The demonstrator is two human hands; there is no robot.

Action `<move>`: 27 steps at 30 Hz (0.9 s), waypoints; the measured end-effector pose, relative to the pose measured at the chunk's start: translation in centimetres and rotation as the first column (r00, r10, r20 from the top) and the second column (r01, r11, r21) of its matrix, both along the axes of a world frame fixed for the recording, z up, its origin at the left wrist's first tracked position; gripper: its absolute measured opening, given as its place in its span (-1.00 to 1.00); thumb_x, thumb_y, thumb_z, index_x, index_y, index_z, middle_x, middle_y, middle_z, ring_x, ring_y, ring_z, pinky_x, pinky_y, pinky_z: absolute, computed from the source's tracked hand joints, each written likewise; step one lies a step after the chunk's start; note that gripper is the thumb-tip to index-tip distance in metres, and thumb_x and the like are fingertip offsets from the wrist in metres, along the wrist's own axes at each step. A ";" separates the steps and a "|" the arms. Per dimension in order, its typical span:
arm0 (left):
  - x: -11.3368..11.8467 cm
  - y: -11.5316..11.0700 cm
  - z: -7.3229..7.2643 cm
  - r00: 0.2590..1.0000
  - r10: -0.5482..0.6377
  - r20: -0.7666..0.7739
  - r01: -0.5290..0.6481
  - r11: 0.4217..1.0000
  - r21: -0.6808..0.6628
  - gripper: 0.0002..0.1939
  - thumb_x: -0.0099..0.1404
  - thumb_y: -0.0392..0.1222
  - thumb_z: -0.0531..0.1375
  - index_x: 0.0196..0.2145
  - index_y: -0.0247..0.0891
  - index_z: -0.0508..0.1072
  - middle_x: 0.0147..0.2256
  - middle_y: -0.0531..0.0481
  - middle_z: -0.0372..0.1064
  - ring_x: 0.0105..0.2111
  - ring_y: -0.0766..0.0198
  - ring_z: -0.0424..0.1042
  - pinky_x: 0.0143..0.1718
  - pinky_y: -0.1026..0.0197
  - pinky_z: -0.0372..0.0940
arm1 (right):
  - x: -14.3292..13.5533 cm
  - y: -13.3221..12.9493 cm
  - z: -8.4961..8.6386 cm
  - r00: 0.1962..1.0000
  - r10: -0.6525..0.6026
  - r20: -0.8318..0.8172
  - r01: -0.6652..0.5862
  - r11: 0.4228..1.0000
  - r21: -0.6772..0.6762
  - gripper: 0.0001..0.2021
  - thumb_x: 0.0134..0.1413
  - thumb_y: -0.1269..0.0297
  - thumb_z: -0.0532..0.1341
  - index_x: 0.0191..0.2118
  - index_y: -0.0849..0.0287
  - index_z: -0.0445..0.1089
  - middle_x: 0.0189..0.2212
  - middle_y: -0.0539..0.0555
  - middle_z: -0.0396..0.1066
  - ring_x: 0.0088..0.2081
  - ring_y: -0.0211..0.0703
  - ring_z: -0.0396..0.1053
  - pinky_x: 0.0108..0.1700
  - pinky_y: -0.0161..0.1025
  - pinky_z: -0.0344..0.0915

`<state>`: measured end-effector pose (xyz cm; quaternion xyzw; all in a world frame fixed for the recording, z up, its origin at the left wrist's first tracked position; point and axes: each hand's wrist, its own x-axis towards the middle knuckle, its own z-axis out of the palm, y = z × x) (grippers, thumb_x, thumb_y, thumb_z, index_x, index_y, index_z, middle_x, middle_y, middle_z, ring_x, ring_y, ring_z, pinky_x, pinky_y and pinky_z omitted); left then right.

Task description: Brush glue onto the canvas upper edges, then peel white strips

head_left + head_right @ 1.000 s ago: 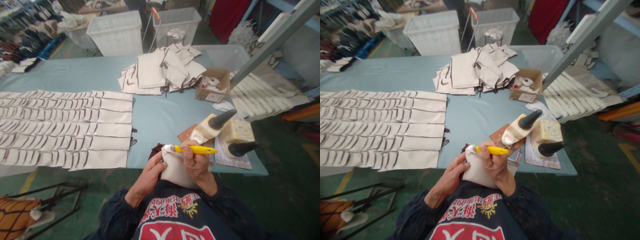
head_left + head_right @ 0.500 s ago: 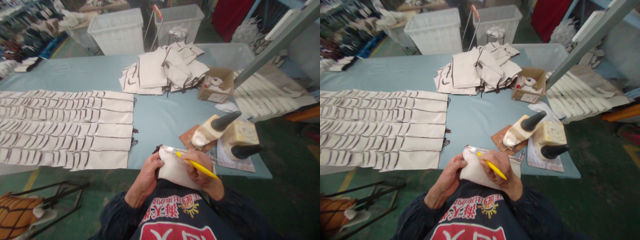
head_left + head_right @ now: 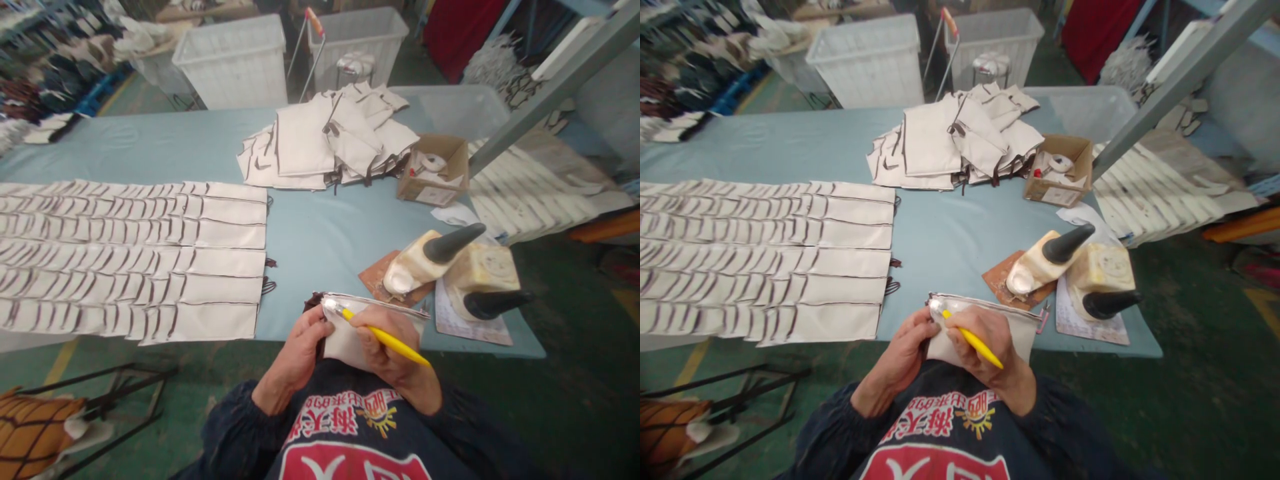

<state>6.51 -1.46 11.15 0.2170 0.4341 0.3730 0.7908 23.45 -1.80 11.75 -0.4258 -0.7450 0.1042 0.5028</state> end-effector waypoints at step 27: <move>-2.0 0.3 -0.8 0.987 -0.159 0.017 0.156 0.981 0.112 -0.58 0.20 -0.22 0.30 0.04 -0.26 0.62 -0.16 -0.11 0.65 -0.15 0.07 0.54 -0.06 0.14 0.36 | 0.1 -2.1 -1.5 0.917 -0.139 -0.373 0.023 0.954 -0.298 -0.76 0.42 0.22 0.08 -0.27 0.11 0.42 -0.62 -0.11 0.29 -0.63 -0.29 0.27 -0.55 -0.34 0.27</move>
